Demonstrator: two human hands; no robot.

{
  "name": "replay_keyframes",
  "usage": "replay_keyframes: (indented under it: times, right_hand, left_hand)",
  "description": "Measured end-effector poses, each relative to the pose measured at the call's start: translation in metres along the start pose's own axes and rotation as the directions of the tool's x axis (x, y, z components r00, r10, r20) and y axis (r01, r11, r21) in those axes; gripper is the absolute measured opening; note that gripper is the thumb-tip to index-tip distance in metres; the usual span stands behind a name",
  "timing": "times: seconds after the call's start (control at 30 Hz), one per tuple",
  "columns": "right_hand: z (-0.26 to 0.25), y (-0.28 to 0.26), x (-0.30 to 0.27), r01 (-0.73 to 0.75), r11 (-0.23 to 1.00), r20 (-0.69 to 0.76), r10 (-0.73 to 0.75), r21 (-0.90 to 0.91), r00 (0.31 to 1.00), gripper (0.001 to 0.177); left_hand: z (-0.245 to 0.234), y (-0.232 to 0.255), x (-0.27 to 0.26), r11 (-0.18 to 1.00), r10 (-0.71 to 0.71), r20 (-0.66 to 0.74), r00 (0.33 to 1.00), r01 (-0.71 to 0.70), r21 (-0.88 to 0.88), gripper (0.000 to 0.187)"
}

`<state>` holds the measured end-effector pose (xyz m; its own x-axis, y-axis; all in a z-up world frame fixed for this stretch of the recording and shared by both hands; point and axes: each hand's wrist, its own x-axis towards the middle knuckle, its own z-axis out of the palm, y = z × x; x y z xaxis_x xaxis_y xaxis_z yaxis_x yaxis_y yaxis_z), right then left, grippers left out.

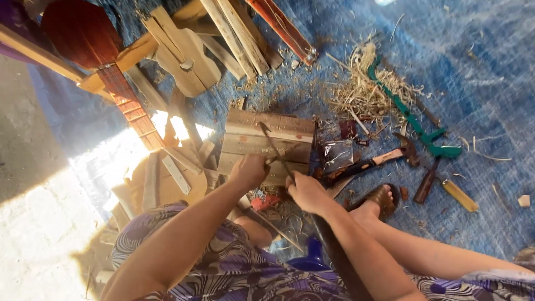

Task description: Shaving a piece of wood with a curved blade to shape it for an instrument.

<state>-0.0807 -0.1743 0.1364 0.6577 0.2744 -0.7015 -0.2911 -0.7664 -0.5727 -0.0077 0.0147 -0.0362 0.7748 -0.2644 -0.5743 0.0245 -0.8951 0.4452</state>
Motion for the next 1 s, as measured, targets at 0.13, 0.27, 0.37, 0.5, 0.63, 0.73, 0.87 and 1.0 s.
replay_keyframes:
  times: [0.13,0.27,0.37,0.5,0.63,0.73,0.87,1.0]
  right_hand:
    - [-0.012,-0.055,-0.044,0.149,0.988,-0.063,-0.151,-0.044,0.986,0.058]
    - [0.002,0.013,0.018,0.043,0.999,0.017,-0.043,0.026,0.999,0.051]
    - [-0.008,0.058,0.06,-0.013,0.998,-0.145,0.022,0.062,0.989,0.043]
    - [-0.008,0.028,0.024,-0.038,0.992,-0.086,0.048,0.121,0.995,0.038]
    - [-0.014,-0.032,-0.021,0.19,0.976,-0.098,-0.18,0.106,0.979,0.02]
    - [0.003,-0.008,-0.005,0.125,0.992,-0.047,-0.124,0.017,0.991,0.02]
    - [-0.002,0.045,0.058,-0.015,1.0,-0.056,0.016,0.012,0.998,0.025]
    - [0.012,0.022,0.019,0.005,0.996,-0.016,-0.003,0.089,1.0,0.022]
  left_hand:
    - [-0.039,0.018,-0.02,1.0,0.011,0.02,1.0,-0.01,-0.019,0.032]
    - [0.009,-0.01,0.024,0.999,0.021,-0.002,1.0,-0.021,0.045,0.03]
    - [0.005,-0.014,0.027,0.989,0.067,-0.039,0.997,-0.061,0.137,0.027]
    - [-0.036,0.006,-0.012,0.984,0.041,0.037,0.998,-0.047,0.172,0.026]
    - [-0.037,-0.01,0.023,0.979,0.0,0.021,1.0,-0.004,0.205,0.026]
    - [-0.063,0.001,-0.006,0.965,0.076,0.013,0.997,-0.077,0.25,0.024]
    - [-0.084,0.013,-0.015,0.907,0.156,0.019,0.988,-0.151,0.393,0.019]
    - [-0.075,0.011,-0.029,0.952,0.103,0.047,0.994,-0.112,0.285,0.023]
